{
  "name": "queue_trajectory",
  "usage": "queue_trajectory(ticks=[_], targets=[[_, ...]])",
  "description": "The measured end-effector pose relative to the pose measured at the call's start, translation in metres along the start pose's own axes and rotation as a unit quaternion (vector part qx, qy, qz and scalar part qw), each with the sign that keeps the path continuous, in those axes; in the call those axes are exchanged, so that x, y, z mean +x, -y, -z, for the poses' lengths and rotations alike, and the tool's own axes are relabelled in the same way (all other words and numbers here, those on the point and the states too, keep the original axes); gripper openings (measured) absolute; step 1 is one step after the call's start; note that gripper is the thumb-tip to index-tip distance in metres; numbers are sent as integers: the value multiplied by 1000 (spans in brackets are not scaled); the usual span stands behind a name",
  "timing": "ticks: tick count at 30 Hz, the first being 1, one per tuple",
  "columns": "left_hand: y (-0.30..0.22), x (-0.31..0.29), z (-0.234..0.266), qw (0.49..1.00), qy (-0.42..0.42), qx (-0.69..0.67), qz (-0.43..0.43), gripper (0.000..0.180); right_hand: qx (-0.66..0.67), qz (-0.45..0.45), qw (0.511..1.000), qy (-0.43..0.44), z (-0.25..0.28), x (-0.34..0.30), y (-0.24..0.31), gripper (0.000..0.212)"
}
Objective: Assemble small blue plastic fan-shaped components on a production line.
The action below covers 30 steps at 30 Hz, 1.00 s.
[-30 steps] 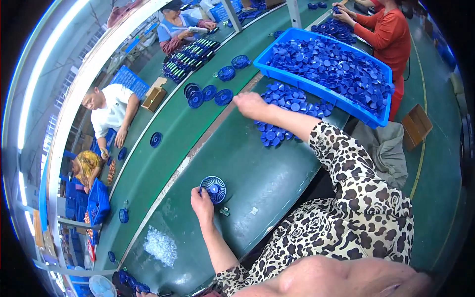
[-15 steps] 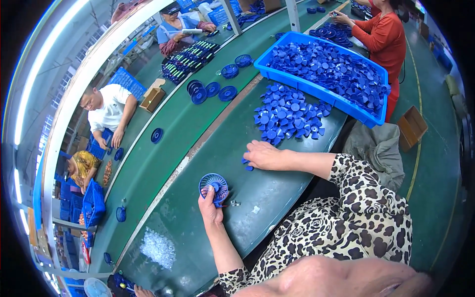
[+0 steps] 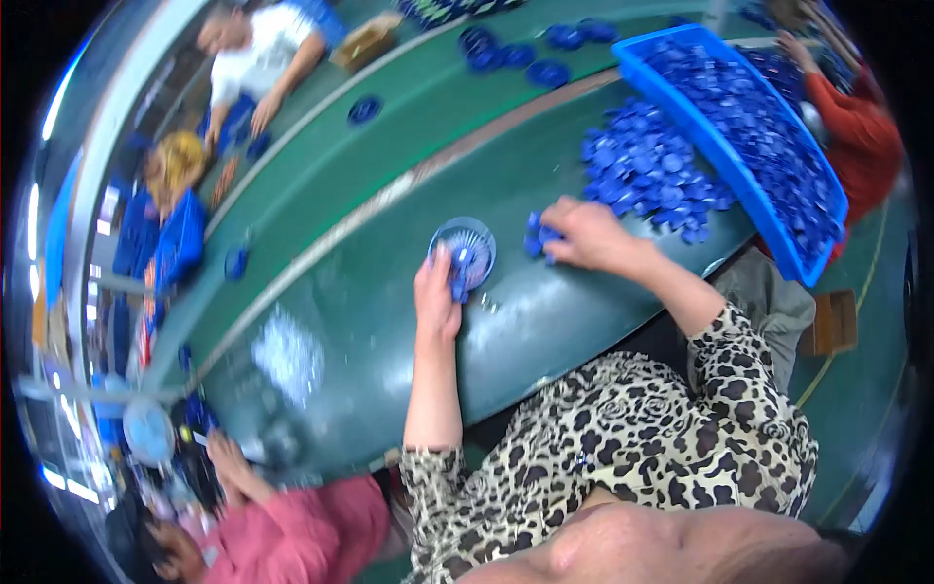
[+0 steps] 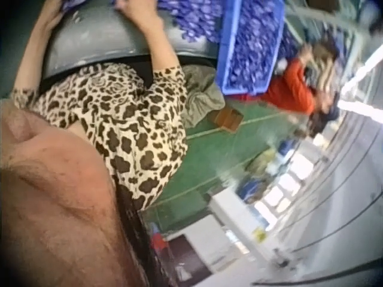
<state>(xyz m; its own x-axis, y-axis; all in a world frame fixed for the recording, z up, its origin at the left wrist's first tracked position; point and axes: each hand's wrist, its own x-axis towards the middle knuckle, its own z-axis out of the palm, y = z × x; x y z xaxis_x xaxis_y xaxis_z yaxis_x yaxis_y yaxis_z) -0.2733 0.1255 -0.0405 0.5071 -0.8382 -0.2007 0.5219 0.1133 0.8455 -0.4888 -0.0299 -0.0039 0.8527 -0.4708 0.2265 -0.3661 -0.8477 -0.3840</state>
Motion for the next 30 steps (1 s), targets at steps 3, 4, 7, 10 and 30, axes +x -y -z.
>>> queue_trajectory(ticks=[3,4,7,10,30], targets=[[-8,-8,-7,1000,7,14,-20,30,81,31,994,-70,24,10,48,36],[-7,-9,-9,1000,4,12,-19,32,79,53,994,-56,22,14,58,37],[-5,-15,-15,1000,19,19,-11,37,75,107,990,-47,5,22,74,34],[0,-22,-23,999,32,21,-20,34,39,138,989,-45,-7,29,80,30],[0,-34,-37,907,-19,380,-183,34,287,-49,952,95,-32,30,35,42]])
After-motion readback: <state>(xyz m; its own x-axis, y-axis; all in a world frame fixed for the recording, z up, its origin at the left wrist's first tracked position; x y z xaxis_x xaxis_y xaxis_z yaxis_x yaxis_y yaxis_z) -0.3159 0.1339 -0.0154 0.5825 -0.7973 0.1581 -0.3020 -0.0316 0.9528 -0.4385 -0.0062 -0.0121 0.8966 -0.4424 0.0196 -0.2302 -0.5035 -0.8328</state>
